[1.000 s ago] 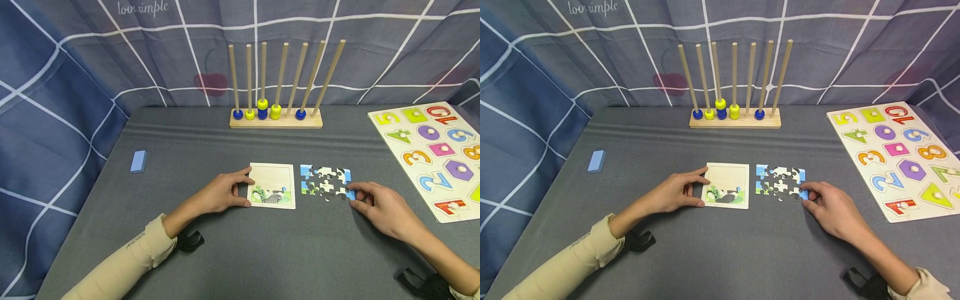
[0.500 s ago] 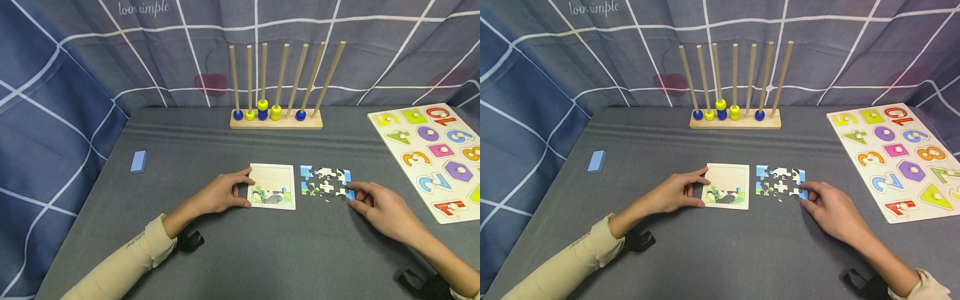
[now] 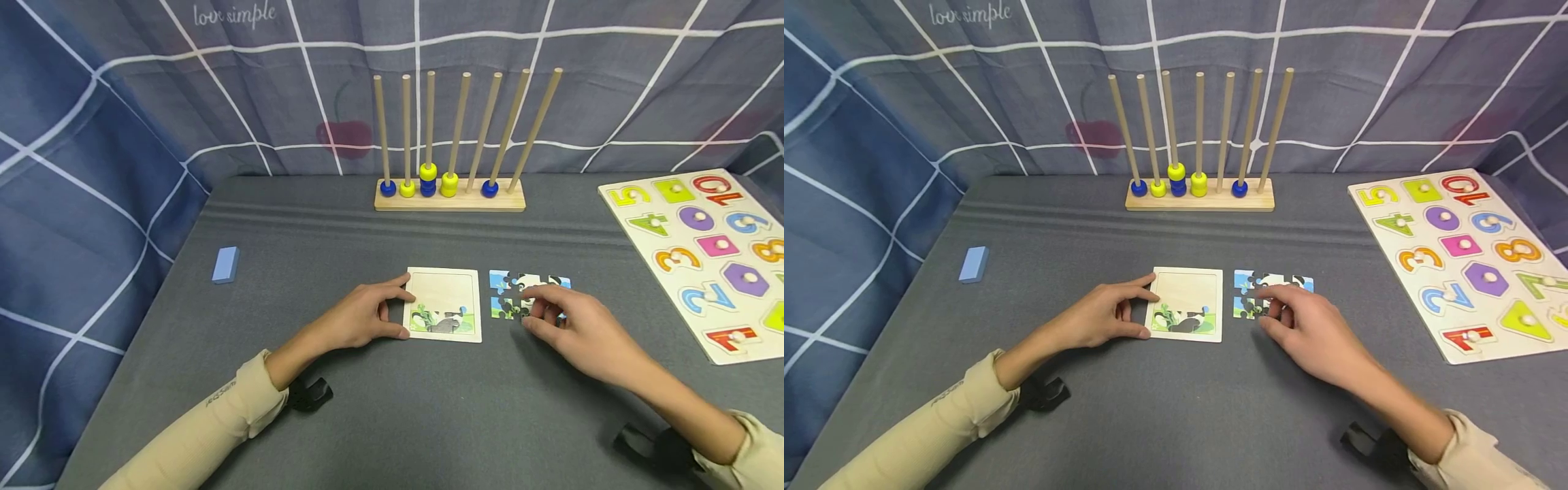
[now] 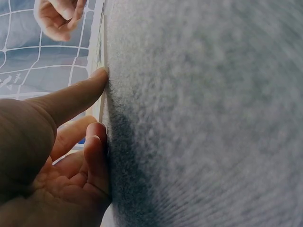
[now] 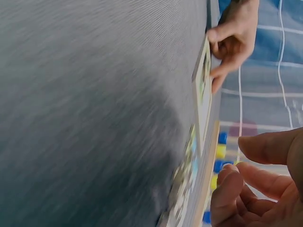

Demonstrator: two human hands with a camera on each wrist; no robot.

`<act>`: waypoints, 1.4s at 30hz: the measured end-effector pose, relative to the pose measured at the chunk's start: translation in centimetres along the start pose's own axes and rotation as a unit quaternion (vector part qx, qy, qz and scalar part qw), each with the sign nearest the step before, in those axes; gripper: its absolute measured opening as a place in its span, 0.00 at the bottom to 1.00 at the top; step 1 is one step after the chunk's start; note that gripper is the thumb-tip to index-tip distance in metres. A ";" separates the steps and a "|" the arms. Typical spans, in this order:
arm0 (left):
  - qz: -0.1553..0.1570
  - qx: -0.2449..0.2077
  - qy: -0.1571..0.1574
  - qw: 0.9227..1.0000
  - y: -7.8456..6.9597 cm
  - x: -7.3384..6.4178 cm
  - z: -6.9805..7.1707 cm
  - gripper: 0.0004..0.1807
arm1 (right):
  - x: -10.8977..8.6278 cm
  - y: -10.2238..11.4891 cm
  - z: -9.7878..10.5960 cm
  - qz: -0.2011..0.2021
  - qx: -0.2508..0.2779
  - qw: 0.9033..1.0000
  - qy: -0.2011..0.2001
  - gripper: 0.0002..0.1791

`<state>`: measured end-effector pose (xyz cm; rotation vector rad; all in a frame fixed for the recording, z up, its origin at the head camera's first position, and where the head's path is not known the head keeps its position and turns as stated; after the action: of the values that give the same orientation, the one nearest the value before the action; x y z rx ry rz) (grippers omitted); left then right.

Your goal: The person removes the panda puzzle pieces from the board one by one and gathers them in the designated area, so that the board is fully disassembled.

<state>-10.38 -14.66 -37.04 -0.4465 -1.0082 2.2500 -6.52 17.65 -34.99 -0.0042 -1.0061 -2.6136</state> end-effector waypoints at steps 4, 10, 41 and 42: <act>0.001 0.001 0.000 1.000 0.1 -0.1 0.1 0.28 | 1.1 1.7 -1.2 0.008 0.039 0.999 0.032 0.14; 0.006 0.000 0.003 1.000 0.2 0.0 0.0 0.28 | 2.5 3.7 -3.1 0.021 0.058 0.994 0.086 0.15; 0.006 -0.007 0.004 1.000 0.3 0.1 0.1 0.27 | 5.6 5.0 -8.3 0.027 0.042 0.987 0.150 0.18; 0.006 -0.007 0.003 1.000 0.3 0.1 0.1 0.27 | 5.6 5.0 -8.3 0.028 0.040 0.988 0.149 0.18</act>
<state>-10.59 -14.79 -37.22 -0.4663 -1.0209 2.2517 -9.29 7.06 -37.29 0.3619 -0.9842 -2.4271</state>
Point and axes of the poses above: each hand's wrist, its own x-axis towards the middle knuckle, its own z-axis out of the back of the hand, y = z × x, the point moved 1 cm from there along x, towards the middle knuckle, and after that the axes turned 5 degrees about -z, right-handed, at the moved point
